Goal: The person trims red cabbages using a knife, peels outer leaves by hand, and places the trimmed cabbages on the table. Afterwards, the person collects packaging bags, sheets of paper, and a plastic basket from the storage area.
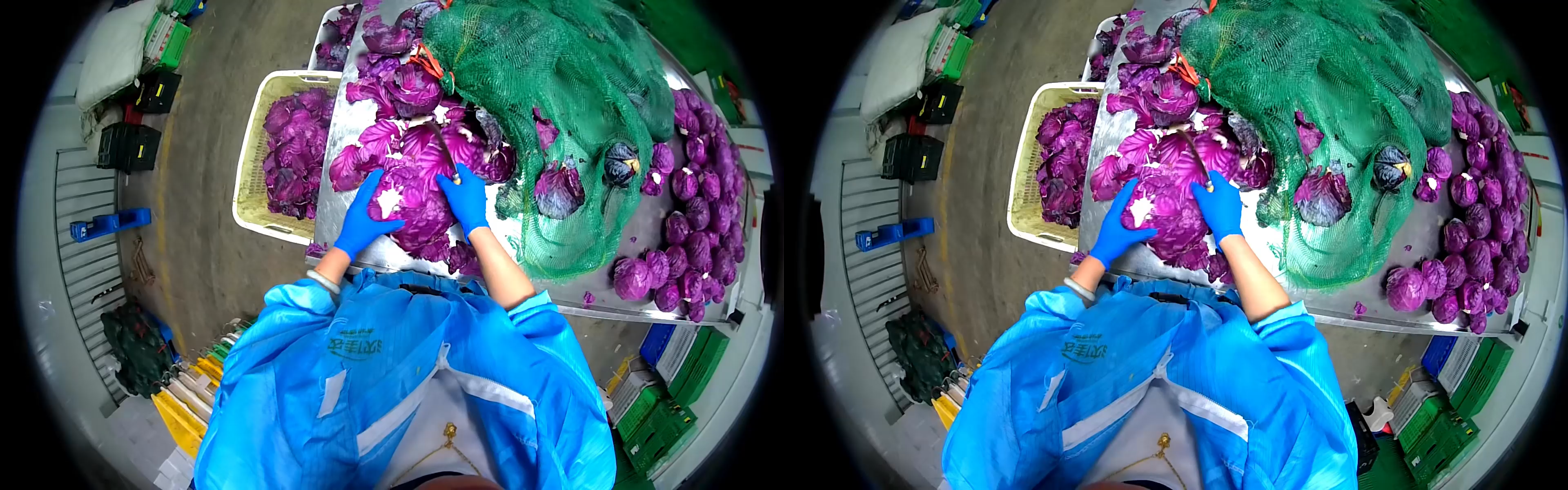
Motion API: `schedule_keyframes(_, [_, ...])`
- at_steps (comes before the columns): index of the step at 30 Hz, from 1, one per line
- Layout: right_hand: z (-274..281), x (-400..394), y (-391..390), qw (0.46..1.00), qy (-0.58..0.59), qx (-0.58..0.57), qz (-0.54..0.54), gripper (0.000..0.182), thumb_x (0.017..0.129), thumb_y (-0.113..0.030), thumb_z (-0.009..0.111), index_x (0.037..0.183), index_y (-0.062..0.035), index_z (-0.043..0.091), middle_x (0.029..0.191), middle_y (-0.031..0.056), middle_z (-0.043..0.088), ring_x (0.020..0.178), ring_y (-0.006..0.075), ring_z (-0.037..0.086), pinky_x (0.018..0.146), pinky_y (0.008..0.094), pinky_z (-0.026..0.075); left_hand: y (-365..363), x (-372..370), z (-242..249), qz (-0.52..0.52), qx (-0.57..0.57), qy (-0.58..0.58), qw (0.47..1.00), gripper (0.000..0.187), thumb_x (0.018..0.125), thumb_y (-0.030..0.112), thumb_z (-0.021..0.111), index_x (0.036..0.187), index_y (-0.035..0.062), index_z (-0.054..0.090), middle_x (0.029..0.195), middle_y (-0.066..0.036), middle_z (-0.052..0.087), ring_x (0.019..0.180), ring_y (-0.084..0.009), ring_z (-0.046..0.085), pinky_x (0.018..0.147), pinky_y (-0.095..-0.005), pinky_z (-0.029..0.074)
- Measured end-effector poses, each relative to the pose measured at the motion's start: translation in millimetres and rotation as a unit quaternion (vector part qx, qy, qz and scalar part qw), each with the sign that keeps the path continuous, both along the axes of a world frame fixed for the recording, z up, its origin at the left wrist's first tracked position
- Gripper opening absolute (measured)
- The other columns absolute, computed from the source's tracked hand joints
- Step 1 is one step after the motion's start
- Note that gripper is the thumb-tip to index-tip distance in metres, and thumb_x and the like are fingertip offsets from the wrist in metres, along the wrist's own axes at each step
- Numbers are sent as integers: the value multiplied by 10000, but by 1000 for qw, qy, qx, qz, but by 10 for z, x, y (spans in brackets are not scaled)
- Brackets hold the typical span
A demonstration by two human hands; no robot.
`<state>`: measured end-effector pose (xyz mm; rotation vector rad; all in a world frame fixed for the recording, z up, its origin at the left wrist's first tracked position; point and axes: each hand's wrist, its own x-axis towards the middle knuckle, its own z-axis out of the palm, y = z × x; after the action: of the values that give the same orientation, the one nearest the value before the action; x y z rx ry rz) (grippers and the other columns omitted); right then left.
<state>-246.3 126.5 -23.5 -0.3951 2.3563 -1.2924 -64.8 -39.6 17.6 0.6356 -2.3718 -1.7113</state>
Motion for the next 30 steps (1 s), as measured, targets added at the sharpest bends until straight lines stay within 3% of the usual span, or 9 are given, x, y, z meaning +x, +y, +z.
schedule_keyframes(3, [69,-304,133,996,-72,36,-27,432,760,-319,742,1029,8,656,824,189,684,761,337,666,698,431,499,-89,12,415,-30,68,23,997,1080,625,239,906,1508,92,304,1517,-123,363,1385,-253,366,1153,-401,294])
schedule_keyframes(5, [-171,-387,226,1000,-20,-10,3,392,751,-297,739,982,3,639,906,236,684,821,374,677,711,453,502,-52,-73,709,-48,55,49,996,1091,623,241,907,1514,95,294,1520,-125,365,1390,-255,362,1157,-404,285])
schedule_keyframes(11, [520,-634,470,979,162,121,-11,381,794,-311,674,1078,-60,642,942,209,677,849,398,654,727,457,504,-69,-329,959,-103,-21,51,993,1049,617,232,894,1494,77,339,1512,-123,392,1386,-257,383,1147,-401,306])
schedule_keyframes(13, [823,-644,613,989,109,102,20,380,811,-331,693,1101,-89,650,920,185,677,830,379,659,728,437,516,-109,-324,972,-112,-89,44,989,1034,628,270,887,1493,107,344,1510,-126,395,1389,-281,386,1143,-394,318])
schedule_keyframes(15, [1237,-449,598,968,226,-8,105,320,866,-354,688,1088,-123,682,918,114,683,791,307,672,702,384,533,-144,-359,984,-129,-163,14,978,1016,632,294,875,1487,114,357,1508,-131,393,1376,-297,400,1129,-398,338])
schedule_keyframes(20, [1603,-271,730,894,279,60,346,211,909,-341,614,956,-158,708,868,90,686,745,292,666,620,410,522,-189,-382,958,-175,-244,-15,954,1005,626,334,856,1480,122,371,1504,-136,393,1354,-319,419,1105,-409,367])
schedule_keyframes(23, [1448,-296,747,897,333,95,273,184,915,-319,603,944,-168,704,871,97,684,746,300,664,610,435,514,-182,-395,981,-201,-250,-10,947,1006,618,328,856,1479,131,373,1509,-133,386,1352,-323,420,1107,-414,367])
schedule_keyframes(25, [1469,-466,690,933,252,232,109,204,919,-312,599,961,-136,693,887,136,681,774,333,658,633,440,518,-175,-384,1071,-243,-263,-2,934,1000,617,320,853,1477,140,376,1513,-130,381,1348,-328,424,1108,-419,367])
schedule_keyframes(30, [1393,-131,509,985,3,-35,170,499,798,-407,766,1166,-89,658,1064,97,687,977,252,668,853,346,514,-133,-360,1079,-215,-142,41,965,1022,607,241,881,1483,124,367,1517,-121,385,1376,-293,404,1129,-405,342])
